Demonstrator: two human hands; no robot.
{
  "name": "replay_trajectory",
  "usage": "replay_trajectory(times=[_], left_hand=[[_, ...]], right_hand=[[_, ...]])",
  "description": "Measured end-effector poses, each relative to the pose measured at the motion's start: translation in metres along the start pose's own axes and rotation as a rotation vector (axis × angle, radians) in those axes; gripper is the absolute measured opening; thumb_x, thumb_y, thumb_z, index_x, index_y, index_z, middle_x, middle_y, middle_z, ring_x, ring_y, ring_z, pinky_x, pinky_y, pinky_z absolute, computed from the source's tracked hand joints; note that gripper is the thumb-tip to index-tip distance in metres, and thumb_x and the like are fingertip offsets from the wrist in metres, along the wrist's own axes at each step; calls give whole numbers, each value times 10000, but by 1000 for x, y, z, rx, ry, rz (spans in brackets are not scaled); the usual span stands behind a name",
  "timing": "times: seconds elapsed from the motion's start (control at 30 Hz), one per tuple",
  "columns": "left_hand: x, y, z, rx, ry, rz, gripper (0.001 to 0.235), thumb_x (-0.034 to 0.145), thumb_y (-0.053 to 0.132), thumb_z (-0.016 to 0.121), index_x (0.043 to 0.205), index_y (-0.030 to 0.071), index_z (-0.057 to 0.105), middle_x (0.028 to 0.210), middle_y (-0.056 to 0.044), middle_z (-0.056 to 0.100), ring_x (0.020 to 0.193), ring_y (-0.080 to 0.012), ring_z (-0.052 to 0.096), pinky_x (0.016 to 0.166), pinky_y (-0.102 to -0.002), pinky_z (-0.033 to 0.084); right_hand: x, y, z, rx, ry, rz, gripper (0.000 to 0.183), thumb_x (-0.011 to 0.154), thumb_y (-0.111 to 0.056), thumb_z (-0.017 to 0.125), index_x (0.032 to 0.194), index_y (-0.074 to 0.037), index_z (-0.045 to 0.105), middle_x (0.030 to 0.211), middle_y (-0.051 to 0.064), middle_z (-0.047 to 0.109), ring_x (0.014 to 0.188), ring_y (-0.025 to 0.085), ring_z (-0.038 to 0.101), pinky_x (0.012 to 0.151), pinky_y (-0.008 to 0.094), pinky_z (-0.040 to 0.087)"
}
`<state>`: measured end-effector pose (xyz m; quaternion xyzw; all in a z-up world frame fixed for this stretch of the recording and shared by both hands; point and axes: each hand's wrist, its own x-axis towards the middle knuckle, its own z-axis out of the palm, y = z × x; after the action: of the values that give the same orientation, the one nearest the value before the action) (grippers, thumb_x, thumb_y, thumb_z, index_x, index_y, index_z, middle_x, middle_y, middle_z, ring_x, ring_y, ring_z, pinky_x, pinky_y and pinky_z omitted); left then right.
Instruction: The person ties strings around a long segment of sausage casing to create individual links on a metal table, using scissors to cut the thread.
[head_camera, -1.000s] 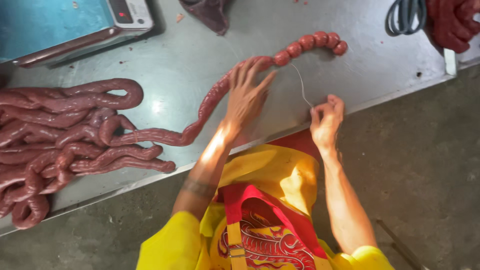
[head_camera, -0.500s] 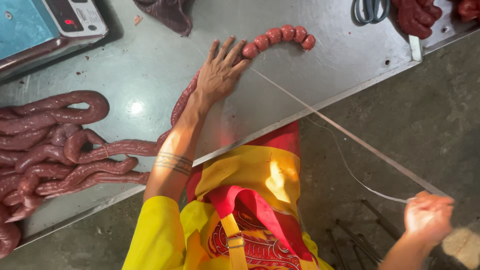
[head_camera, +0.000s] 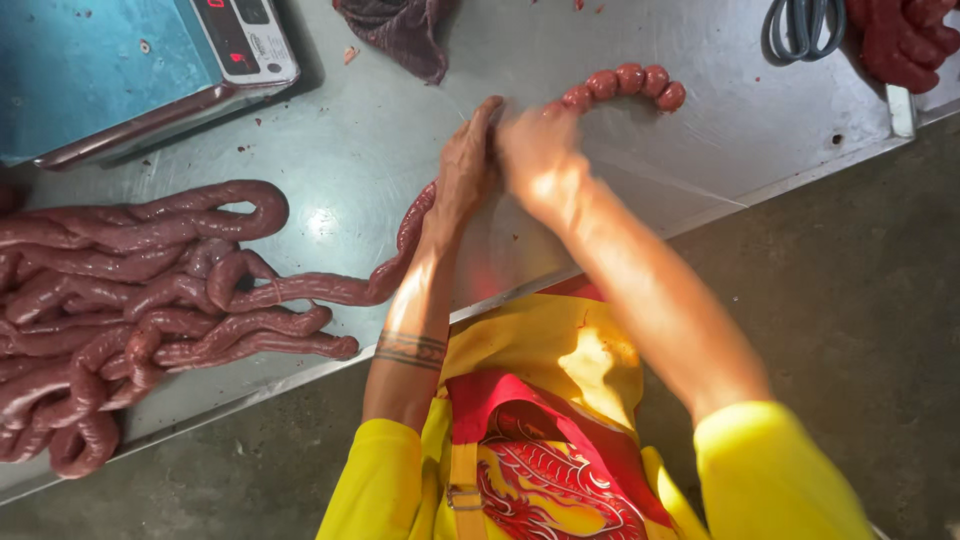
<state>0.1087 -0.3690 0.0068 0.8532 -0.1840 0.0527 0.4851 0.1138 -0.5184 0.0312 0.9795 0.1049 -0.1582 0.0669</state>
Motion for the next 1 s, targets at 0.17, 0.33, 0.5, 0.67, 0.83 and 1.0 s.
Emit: replay_trajectory(times=[0.17, 0.33, 0.5, 0.67, 0.83, 1.0], left_hand=[[4, -4, 2, 100, 56, -139, 286, 811, 132, 811, 1085, 111, 731, 970, -131, 730, 922, -349, 687, 818, -442, 538], [9, 5, 4, 98, 78, -56, 283, 821, 138, 801, 1091, 100, 722, 988, -96, 700, 937, -337, 654, 816, -459, 514], [7, 8, -26, 536, -357, 371, 152, 967, 201, 787, 1052, 318, 743, 1063, -1, 553, 1093, -233, 553, 882, -440, 447], [-14, 16, -49, 288, -351, 386, 676, 774, 169, 790, 1388, 271, 528, 1194, -107, 599, 1072, -340, 550, 907, -472, 460], [-19, 1, -50, 12, -224, 81, 852, 855, 66, 808, 1588, 112, 377, 1156, -131, 663, 1042, -351, 620, 946, -450, 505], [-24, -2, -35, -122, -83, -163, 714, 830, 40, 781, 1470, 60, 467, 973, -148, 711, 900, -316, 711, 807, -375, 559]], right_hand=[[-265, 51, 39, 1322, -109, 196, 408, 909, -101, 624, 1307, -15, 645, 1112, 129, 764, 987, 237, 735, 870, 364, 555], [-495, 152, 82, 934, -60, 469, 236, 1004, -177, 518, 1062, -89, 729, 873, 24, 790, 852, 144, 741, 799, 283, 592], [-540, 195, 189, 1886, 162, 877, 209, 1087, -255, 550, 1088, -110, 701, 899, 41, 750, 880, 205, 682, 796, 338, 555], [-418, 281, 211, 2864, 1425, 498, 861, 902, 51, 439, 1602, -432, 306, 1612, 267, 439, 929, 326, 684, 533, 269, 445], [-120, 320, 93, 1032, 75, 763, 606, 941, -273, 763, 1515, -246, 569, 952, 82, 582, 663, 118, 544, 556, 304, 401], [3, 6, 0, -231, 107, 29, 343, 981, -367, 605, 1044, -59, 744, 1019, 172, 728, 979, 372, 706, 873, 545, 477]])
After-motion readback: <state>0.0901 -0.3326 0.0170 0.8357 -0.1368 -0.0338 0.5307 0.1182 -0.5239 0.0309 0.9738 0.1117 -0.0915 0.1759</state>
